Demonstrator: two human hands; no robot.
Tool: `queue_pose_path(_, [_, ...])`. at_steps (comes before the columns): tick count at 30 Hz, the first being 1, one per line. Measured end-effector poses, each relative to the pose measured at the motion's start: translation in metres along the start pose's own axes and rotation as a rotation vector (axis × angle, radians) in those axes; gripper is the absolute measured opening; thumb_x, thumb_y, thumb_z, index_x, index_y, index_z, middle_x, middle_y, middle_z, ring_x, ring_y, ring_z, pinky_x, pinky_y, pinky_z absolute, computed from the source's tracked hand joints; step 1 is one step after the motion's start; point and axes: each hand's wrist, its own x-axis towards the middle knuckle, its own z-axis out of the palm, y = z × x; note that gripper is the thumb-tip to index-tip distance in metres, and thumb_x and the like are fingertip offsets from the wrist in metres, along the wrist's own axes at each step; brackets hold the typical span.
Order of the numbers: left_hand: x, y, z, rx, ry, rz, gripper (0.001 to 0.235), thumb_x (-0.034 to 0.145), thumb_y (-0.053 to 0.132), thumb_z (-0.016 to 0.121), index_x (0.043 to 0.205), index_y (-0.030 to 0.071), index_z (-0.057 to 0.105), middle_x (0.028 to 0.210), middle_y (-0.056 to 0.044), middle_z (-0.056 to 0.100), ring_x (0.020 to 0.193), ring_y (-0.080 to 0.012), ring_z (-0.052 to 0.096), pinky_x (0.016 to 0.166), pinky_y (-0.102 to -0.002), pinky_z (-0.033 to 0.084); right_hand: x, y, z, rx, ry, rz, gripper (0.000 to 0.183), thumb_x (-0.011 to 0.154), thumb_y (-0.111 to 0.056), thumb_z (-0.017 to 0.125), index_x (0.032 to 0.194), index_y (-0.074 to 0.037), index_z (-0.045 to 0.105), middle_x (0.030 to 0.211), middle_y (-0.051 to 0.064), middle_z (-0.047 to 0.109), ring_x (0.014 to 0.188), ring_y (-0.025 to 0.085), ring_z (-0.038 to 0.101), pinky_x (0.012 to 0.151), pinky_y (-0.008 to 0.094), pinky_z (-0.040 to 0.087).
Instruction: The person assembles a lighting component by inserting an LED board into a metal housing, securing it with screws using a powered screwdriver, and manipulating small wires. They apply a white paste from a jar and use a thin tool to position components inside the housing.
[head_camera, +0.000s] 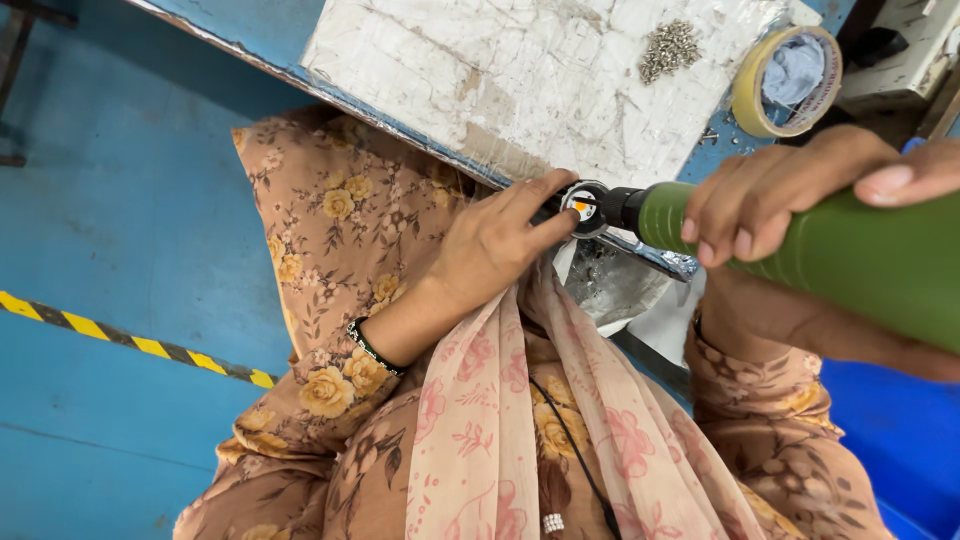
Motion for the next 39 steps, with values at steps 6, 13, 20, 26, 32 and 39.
queue_pose_path(6, [-0.001,-0.003,0.002,0.0,0.024,0.009,0.023,0.092,0.007,0.066,0.114,0.013,0.066,0.138,-0.01,0.061,0.111,-0.0247,0.071,0.083,-0.032,0.059,0.006,0.007,-0.01,-0.07,-0.063,-0.009,0.095,0.083,-0.09,0.049,0.134,-0.009,0.046,0.091,0.012,0.056,0.068,0.026,0.064,0.058,0.043,0.058])
queue_pose_path(13, [0.002,-0.001,-0.002,-0.01,0.015,0.009,0.023,0.091,0.009,0.067,0.113,0.014,0.067,0.138,-0.01,0.061,0.113,-0.0263,0.07,0.087,-0.034,0.06,0.018,-0.004,-0.011,-0.017,-0.115,-0.012,0.081,0.088,-0.077,0.053,0.131,-0.009,0.048,0.093,0.009,0.057,0.074,0.022,0.066,0.064,0.041,0.06])
queue_pose_path(20, [0.001,0.001,-0.004,-0.018,-0.017,-0.021,0.028,0.091,0.007,0.069,0.118,0.013,0.067,0.137,-0.01,0.062,0.113,-0.0271,0.071,0.088,-0.036,0.06,0.01,-0.021,-0.026,-0.064,-0.126,-0.004,0.057,0.089,-0.063,0.061,0.112,-0.011,0.055,0.091,0.004,0.057,0.072,0.018,0.064,0.066,0.036,0.059])
queue_pose_path(26, [0.007,-0.004,-0.012,0.033,-0.091,0.036,0.036,0.09,0.016,0.073,0.123,0.008,0.063,0.135,-0.01,0.062,0.112,-0.0302,0.07,0.087,-0.038,0.06,-0.007,-0.03,-0.043,-0.132,-0.057,-0.04,0.039,0.09,-0.05,0.068,0.096,-0.012,0.061,0.089,0.0,0.056,0.07,0.014,0.063,0.066,0.032,0.058])
queue_pose_path(32, [0.018,-0.002,-0.017,0.208,-0.199,0.096,0.029,0.091,0.008,0.066,0.119,0.013,0.063,0.128,-0.015,0.062,0.106,-0.0303,0.071,0.077,-0.036,0.06,-0.039,-0.025,-0.047,-0.123,0.276,-0.141,0.034,0.086,-0.047,0.069,0.086,-0.015,0.06,0.081,0.0,0.058,0.06,0.012,0.059,0.058,0.027,0.053])
queue_pose_path(39, [0.031,0.014,-0.024,0.151,-0.286,-0.022,0.029,0.089,0.006,0.064,0.117,0.015,0.064,0.12,-0.013,0.059,0.09,-0.0277,0.071,0.067,-0.038,0.057,-0.041,-0.019,-0.049,-0.12,0.278,-0.2,0.054,0.08,-0.066,0.067,0.088,-0.013,0.06,0.086,0.001,0.054,0.062,0.012,0.059,0.057,0.027,0.055])
